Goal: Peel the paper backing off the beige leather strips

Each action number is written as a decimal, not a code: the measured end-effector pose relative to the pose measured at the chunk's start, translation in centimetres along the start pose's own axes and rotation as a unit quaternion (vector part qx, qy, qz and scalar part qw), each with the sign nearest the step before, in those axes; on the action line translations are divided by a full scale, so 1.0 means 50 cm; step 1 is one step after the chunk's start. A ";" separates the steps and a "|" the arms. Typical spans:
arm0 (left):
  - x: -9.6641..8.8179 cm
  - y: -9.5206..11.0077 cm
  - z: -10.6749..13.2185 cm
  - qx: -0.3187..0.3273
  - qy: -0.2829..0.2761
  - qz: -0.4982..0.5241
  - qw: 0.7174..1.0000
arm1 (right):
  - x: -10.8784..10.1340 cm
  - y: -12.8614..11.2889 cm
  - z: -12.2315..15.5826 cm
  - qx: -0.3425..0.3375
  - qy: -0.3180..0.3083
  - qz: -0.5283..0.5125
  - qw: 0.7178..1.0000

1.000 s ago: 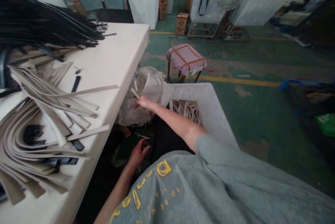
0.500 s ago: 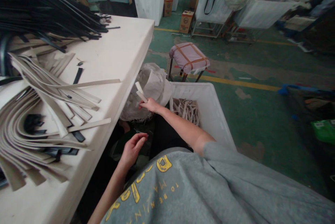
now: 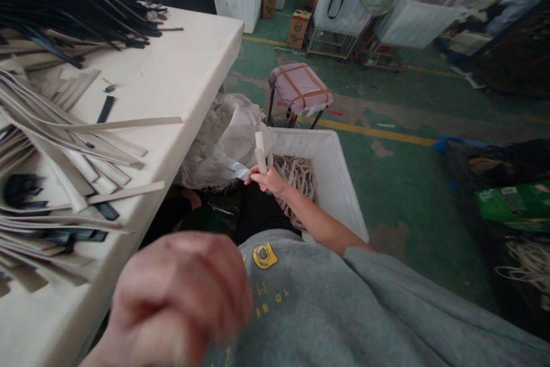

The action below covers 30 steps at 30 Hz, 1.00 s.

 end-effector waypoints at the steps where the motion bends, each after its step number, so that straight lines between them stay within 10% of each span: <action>1: 0.010 -0.034 -0.023 -0.042 0.000 0.039 0.998 | 0.001 -0.005 0.007 -0.006 -0.003 0.000 1.000; 4: 0.061 -0.182 -0.078 -0.209 0.015 0.179 0.961 | 0.010 -0.014 0.027 -0.019 -0.016 0.025 0.999; 7: 0.143 -0.323 -0.077 -0.412 0.022 0.360 0.837 | 0.021 -0.018 0.043 -0.035 -0.031 0.071 0.996; 11: 0.175 -0.379 -0.084 -0.429 0.123 0.497 0.744 | 0.024 -0.015 0.061 -0.047 -0.039 0.135 0.989; 15: 0.139 -0.378 -0.107 -0.370 0.217 0.512 0.744 | 0.009 -0.013 0.069 -0.054 -0.035 0.197 0.978; 30: 0.072 -0.293 -0.130 -0.175 0.196 0.450 0.853 | -0.035 0.000 0.043 -0.052 -0.022 0.258 0.964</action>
Point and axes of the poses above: each hand's wrist, its own z-axis away from the middle knuckle, its own x-axis out of the palm, y = z × x, the point moved 6 cm from there along -z, towards the middle knuckle, and after that the axes turned 9 degrees about -y, right-handed, at the moved point
